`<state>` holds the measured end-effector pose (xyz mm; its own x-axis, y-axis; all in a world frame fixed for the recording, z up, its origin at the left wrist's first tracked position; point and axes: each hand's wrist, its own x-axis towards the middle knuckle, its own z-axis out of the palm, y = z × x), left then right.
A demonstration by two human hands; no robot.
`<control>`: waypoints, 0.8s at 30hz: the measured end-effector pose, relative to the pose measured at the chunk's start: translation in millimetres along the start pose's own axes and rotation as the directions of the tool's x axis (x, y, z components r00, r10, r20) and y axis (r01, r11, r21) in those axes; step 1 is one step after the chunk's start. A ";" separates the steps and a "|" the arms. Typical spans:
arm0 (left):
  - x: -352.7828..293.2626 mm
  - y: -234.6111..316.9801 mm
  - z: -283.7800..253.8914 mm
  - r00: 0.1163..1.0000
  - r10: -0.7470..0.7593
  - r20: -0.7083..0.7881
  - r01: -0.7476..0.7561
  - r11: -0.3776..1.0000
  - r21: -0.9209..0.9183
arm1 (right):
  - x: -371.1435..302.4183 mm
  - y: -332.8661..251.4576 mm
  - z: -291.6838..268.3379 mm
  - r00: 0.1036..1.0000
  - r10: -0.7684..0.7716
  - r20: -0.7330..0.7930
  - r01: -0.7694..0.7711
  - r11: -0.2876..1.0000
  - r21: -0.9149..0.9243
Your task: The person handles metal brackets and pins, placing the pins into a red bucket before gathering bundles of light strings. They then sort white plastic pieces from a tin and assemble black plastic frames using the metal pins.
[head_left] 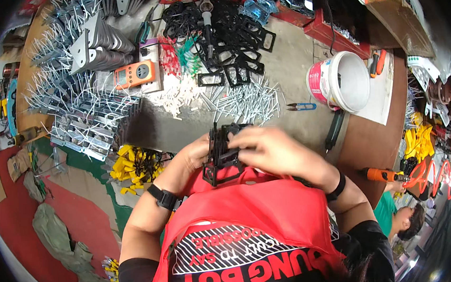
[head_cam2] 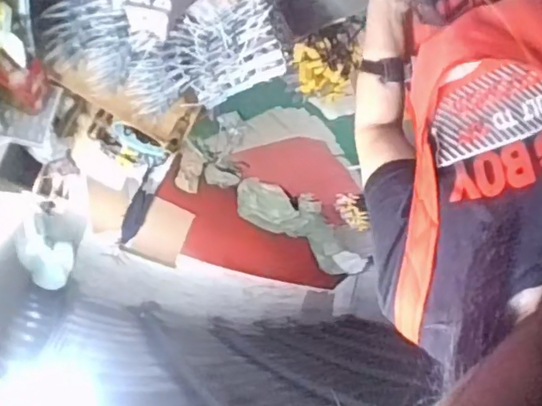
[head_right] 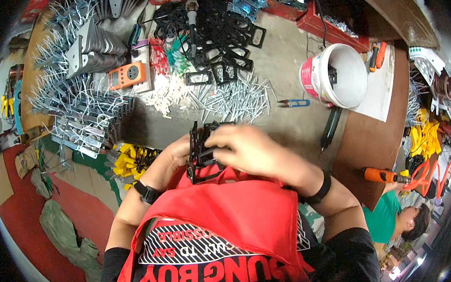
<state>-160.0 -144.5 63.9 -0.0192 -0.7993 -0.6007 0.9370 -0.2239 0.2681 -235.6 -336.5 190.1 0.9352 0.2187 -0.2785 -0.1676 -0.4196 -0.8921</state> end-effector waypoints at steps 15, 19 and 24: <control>-4.5 -0.2 -19.9 0.996 0.066 0.065 -0.055 0.984 -0.168 | 116.6 122.2 -13.5 0.827 0.319 -0.464 -0.553 0.616 -0.562; 1.1 -1.3 -22.9 0.997 0.050 0.057 -0.040 0.984 -0.174 | 105.9 130.2 -7.5 0.849 0.182 -0.496 -0.473 0.680 -0.560; 6.3 1.5 -25.7 0.999 0.025 0.047 -0.018 0.991 -0.135 | 94.9 134.5 -6.1 0.818 -0.005 -0.575 -0.363 0.771 -0.523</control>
<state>-149.7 -135.5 41.2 -0.0122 -0.8301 -0.5576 0.9758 -0.1317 0.1747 -167.5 -377.5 45.8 0.9453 -0.3257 -0.0184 -0.3053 -0.8637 -0.4010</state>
